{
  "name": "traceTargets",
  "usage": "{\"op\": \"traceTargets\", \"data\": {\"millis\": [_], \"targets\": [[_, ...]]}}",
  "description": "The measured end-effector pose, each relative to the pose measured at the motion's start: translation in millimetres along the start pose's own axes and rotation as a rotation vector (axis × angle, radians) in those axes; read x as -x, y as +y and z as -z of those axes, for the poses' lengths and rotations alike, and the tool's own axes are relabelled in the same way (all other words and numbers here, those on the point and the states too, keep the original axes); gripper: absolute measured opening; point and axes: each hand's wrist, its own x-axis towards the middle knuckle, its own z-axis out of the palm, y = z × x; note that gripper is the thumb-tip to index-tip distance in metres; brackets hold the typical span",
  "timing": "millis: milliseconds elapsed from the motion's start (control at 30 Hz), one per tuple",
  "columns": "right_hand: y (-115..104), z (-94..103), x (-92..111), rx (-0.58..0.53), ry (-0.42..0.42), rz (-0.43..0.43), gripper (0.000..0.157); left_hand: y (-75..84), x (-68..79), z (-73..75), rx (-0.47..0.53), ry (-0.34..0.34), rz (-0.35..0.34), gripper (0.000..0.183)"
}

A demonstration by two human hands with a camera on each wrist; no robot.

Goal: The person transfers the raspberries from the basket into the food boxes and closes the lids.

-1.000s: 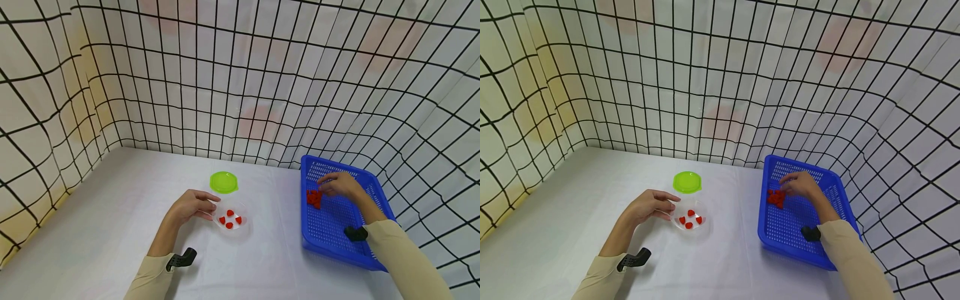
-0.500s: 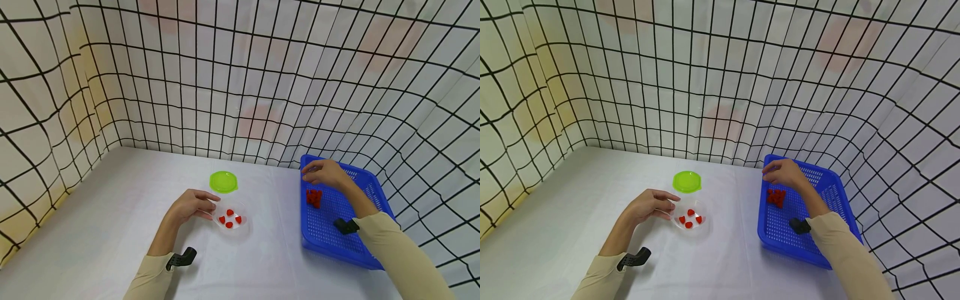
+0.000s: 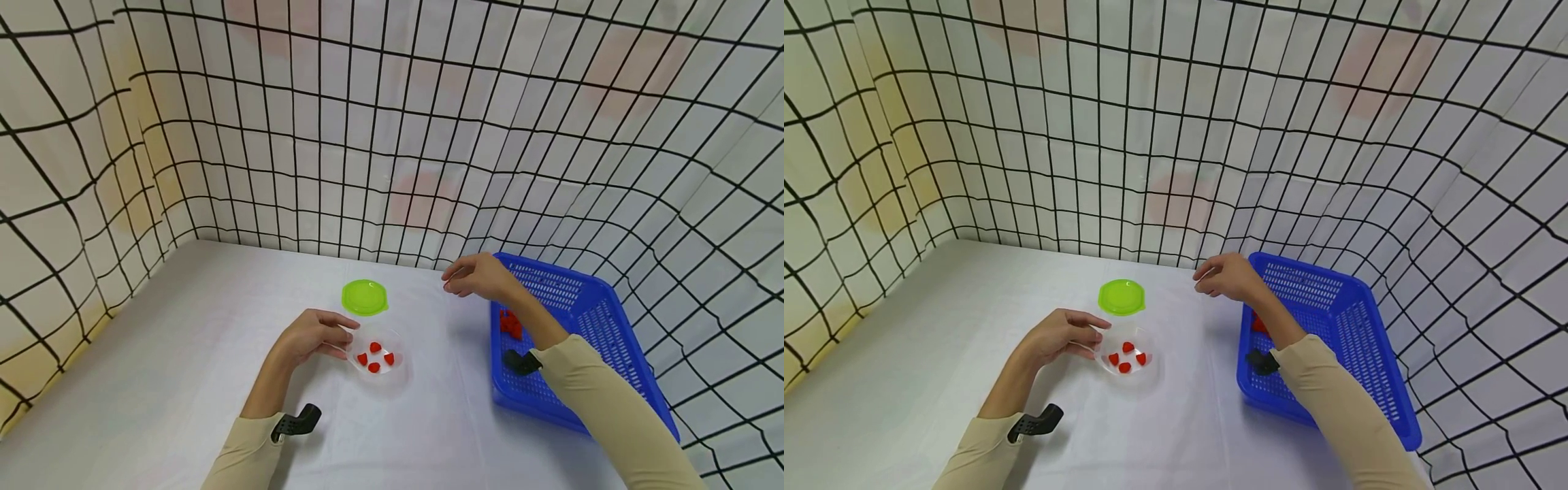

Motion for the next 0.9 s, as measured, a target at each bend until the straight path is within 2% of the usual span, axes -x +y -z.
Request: {"op": "traceTargets", "data": {"millis": [367, 900], "targets": [[-23.4, -42.5, -9.7, 0.007, -0.074, 0.024, 0.013, 0.0, 0.7, -0.1, -0.003, -0.005, -0.009, 0.035], [-36.9, -89.6, -17.2, -0.058, -0.160, 0.038, 0.009, -0.7, -0.6, -0.8, -0.013, -0.003, -0.003, 0.035]]}}
